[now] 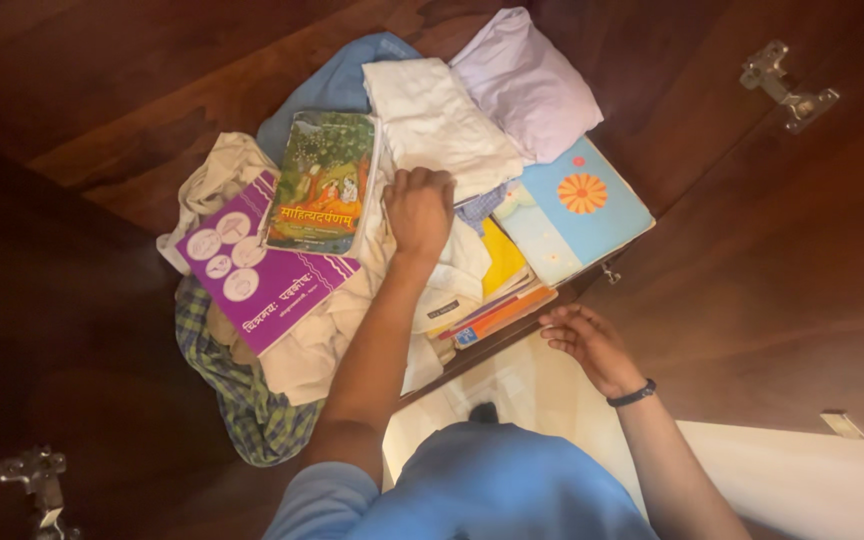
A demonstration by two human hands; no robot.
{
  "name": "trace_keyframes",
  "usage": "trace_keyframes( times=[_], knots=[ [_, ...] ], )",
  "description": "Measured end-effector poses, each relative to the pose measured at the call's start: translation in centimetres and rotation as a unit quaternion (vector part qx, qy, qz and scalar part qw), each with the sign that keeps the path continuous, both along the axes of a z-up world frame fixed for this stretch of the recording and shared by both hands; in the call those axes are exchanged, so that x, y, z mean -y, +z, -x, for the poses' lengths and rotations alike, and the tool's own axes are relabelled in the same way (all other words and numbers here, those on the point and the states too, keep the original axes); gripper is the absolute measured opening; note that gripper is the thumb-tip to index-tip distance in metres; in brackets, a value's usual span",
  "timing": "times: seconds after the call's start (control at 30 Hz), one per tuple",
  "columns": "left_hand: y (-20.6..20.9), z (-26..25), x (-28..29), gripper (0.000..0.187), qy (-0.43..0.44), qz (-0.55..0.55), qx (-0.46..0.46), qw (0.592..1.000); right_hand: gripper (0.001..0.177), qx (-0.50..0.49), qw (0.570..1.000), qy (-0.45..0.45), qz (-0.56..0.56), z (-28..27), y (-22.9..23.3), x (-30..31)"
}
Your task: The person opens a wardrobe and removes various items including clothes and books, placing them one by one onto a nearby bed. The person handles shirts, pants, and several books, moving them from the wardrobe to the bed.
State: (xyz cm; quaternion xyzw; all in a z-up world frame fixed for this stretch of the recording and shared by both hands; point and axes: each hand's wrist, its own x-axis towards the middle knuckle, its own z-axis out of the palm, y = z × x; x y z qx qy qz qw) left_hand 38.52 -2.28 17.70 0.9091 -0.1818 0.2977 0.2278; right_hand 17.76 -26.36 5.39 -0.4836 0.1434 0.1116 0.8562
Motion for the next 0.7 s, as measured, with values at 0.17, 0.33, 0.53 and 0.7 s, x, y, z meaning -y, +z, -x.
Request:
trace_keyframes(
  times=[0.17,0.33,0.53,0.7],
  knots=[
    [1.7,-1.8,-0.9,0.017,-0.096,0.280,-0.013,0.955,0.015,0.017,1.000,0.006,-0.004,0.7,0.1,-0.4],
    [8.0,5.3,-1.0,0.028,-0.306,0.543,-0.149,0.768,0.017,0.030,0.999,0.024,0.004,1.2,1.3,-1.2],
    [7.4,14.3,-0.4,0.024,-0.380,0.596,-0.234,0.668,0.042,0.136,0.981,-0.027,-0.137,3.8,8.1,-2.4],
    [0.1,20.3,-0.2,0.027,-0.313,0.556,-0.270,0.721,0.054,0.224,0.946,0.034,-0.231,8.8,13.9,-2.0]
  ],
)
